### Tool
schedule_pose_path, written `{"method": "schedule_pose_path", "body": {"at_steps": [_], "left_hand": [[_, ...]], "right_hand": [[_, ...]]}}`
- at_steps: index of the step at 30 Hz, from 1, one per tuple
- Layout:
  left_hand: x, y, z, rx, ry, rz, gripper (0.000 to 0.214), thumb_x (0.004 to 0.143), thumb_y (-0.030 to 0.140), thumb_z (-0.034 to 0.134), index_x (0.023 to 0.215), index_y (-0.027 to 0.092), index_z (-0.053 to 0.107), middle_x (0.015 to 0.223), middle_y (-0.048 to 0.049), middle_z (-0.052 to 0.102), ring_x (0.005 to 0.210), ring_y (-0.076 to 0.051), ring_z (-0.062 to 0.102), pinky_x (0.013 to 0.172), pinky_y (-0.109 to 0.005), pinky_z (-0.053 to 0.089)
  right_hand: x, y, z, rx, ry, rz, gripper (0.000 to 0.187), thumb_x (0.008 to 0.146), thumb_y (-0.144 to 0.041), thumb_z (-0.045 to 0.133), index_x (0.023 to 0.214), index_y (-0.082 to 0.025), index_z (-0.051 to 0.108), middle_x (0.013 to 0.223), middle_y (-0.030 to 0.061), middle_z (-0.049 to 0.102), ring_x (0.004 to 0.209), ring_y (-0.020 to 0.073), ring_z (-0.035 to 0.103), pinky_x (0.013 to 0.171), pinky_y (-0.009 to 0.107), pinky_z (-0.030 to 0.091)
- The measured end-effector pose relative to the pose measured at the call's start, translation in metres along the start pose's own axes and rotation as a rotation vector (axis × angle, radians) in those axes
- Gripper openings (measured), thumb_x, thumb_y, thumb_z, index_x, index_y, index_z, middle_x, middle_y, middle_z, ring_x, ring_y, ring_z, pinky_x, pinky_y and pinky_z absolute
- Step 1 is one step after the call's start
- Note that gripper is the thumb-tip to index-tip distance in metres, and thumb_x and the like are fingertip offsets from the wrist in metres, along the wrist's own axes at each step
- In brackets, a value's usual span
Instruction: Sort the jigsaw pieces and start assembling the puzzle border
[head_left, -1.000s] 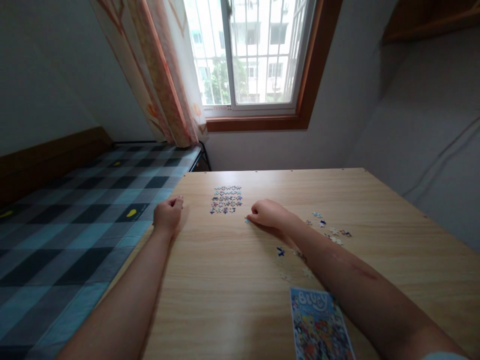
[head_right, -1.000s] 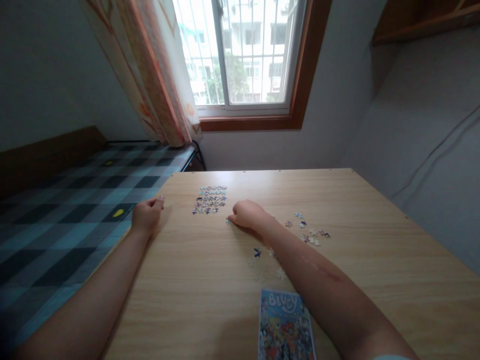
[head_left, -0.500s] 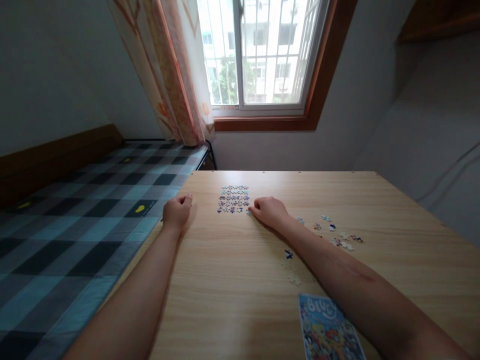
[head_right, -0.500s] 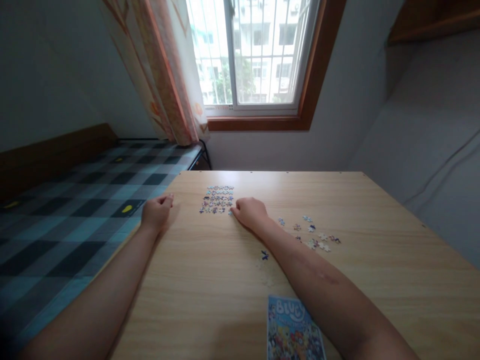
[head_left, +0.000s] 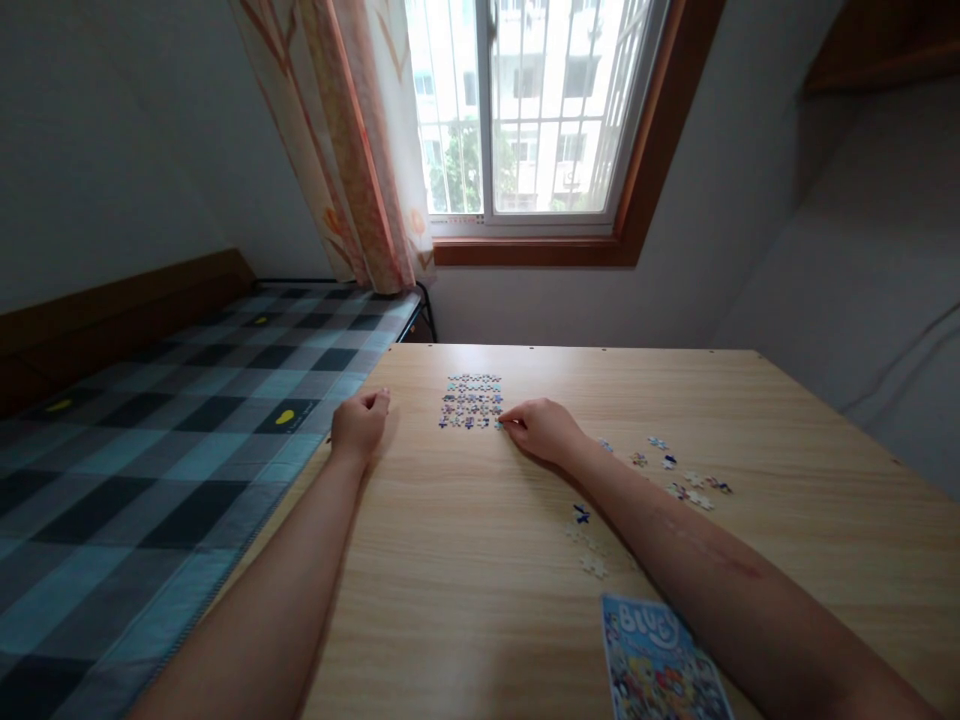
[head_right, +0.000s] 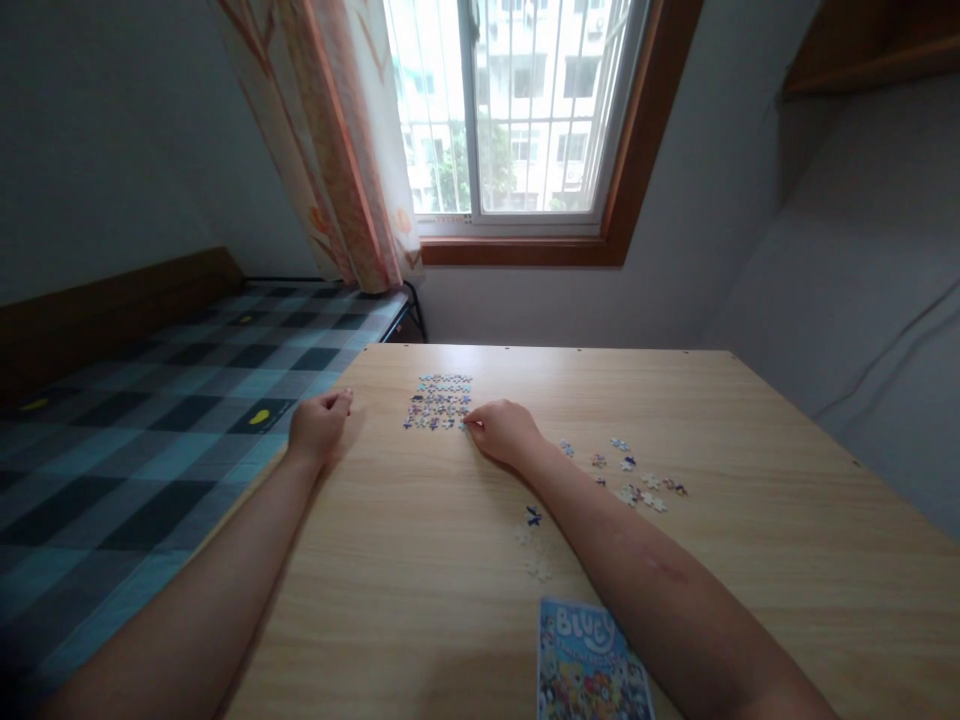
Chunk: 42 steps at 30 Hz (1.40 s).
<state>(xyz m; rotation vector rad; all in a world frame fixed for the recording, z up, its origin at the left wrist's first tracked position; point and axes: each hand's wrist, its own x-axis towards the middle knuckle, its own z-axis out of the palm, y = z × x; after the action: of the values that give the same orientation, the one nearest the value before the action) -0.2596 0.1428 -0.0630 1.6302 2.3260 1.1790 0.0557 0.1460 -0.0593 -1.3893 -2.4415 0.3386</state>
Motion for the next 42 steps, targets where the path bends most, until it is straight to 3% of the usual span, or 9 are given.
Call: {"method": "schedule_pose_path", "body": {"at_steps": [10, 17, 20, 23, 28, 31, 33, 38, 42], "left_hand": [[0.002, -0.001, 0.0, -0.001, -0.009, -0.011, 0.04, 0.08, 0.051, 0.048, 0.068, 0.019, 0.069, 0.067, -0.0087, 0.07, 0.067, -0.024, 0.063, 0.061, -0.03, 0.041], [0.0, 0.002, -0.001, -0.004, 0.0, -0.002, 0.04, 0.079, 0.051, 0.047, 0.064, 0.019, 0.066, 0.066, -0.0087, 0.069, 0.067, -0.024, 0.062, 0.06, -0.031, 0.038], [-0.001, 0.003, -0.001, -0.005, -0.007, -0.009, 0.04, 0.079, 0.051, 0.047, 0.066, 0.019, 0.067, 0.067, -0.0092, 0.07, 0.068, -0.024, 0.062, 0.061, -0.031, 0.038], [0.0, 0.002, 0.0, 0.02, -0.005, -0.009, 0.042, 0.08, 0.052, 0.046, 0.069, 0.018, 0.069, 0.068, -0.0098, 0.07, 0.07, -0.025, 0.063, 0.061, -0.031, 0.038], [0.001, 0.002, 0.001, 0.106, -0.006, 0.03, 0.045, 0.083, 0.052, 0.044, 0.07, 0.018, 0.071, 0.072, -0.0115, 0.072, 0.073, -0.026, 0.063, 0.061, -0.031, 0.037], [-0.002, 0.006, 0.001, 0.161, -0.013, 0.119, 0.043, 0.084, 0.049, 0.044, 0.07, 0.019, 0.071, 0.076, -0.0115, 0.074, 0.073, -0.025, 0.064, 0.06, -0.03, 0.036], [-0.007, 0.011, 0.0, 0.217, -0.017, 0.214, 0.043, 0.087, 0.047, 0.043, 0.067, 0.019, 0.068, 0.074, -0.0107, 0.073, 0.071, -0.024, 0.063, 0.058, -0.03, 0.034], [-0.017, 0.028, -0.003, 0.331, -0.055, 0.523, 0.046, 0.093, 0.046, 0.04, 0.061, 0.02, 0.062, 0.071, -0.0082, 0.069, 0.069, -0.021, 0.06, 0.059, -0.03, 0.033], [-0.027, 0.046, -0.007, 0.4, -0.039, 0.7, 0.044, 0.094, 0.044, 0.041, 0.064, 0.019, 0.063, 0.072, -0.0071, 0.066, 0.065, -0.019, 0.056, 0.057, -0.03, 0.03]], "right_hand": [[-0.001, -0.002, -0.002, -0.011, -0.013, -0.024, 0.032, 0.097, -0.031, 0.052, 0.118, -0.03, 0.076, 0.118, 0.0029, 0.075, 0.109, 0.022, 0.07, 0.092, 0.029, 0.051], [-0.001, 0.002, -0.002, 0.056, 0.036, 0.007, 0.033, 0.098, -0.032, 0.051, 0.122, -0.029, 0.074, 0.114, 0.0041, 0.077, 0.101, 0.0199, 0.072, 0.09, 0.028, 0.052], [0.002, 0.002, -0.013, 0.077, 0.066, 0.026, 0.033, 0.098, -0.032, 0.052, 0.122, -0.028, 0.074, 0.11, 0.0045, 0.078, 0.095, 0.019, 0.072, 0.086, 0.028, 0.052], [0.002, -0.001, -0.04, 0.083, 0.13, 0.04, 0.033, 0.098, -0.032, 0.052, 0.123, -0.028, 0.074, 0.106, 0.0038, 0.079, 0.089, 0.0179, 0.071, 0.083, 0.029, 0.052], [-0.022, -0.01, -0.117, 0.091, 0.167, -0.001, 0.035, 0.095, -0.036, 0.058, 0.125, -0.026, 0.072, 0.097, 0.005, 0.076, 0.082, 0.0172, 0.066, 0.08, 0.032, 0.051], [-0.045, -0.012, -0.157, 0.198, 0.213, -0.058, 0.037, 0.097, -0.041, 0.055, 0.125, -0.024, 0.072, 0.094, 0.0045, 0.074, 0.079, 0.016, 0.065, 0.077, 0.032, 0.052], [-0.056, -0.01, -0.173, 0.279, 0.276, -0.08, 0.039, 0.097, -0.043, 0.053, 0.123, -0.021, 0.072, 0.088, 0.0043, 0.073, 0.078, 0.0158, 0.065, 0.074, 0.032, 0.052], [-0.084, 0.026, -0.171, 0.293, 0.459, -0.046, 0.03, 0.091, -0.039, 0.062, 0.106, -0.019, 0.078, 0.079, 0.0047, 0.072, 0.069, 0.0151, 0.061, 0.066, 0.031, 0.049], [-0.125, 0.097, -0.146, 0.415, 0.493, 0.055, 0.026, 0.085, -0.038, 0.068, 0.1, -0.019, 0.078, 0.071, 0.0024, 0.068, 0.062, 0.0136, 0.057, 0.058, 0.028, 0.045]]}}
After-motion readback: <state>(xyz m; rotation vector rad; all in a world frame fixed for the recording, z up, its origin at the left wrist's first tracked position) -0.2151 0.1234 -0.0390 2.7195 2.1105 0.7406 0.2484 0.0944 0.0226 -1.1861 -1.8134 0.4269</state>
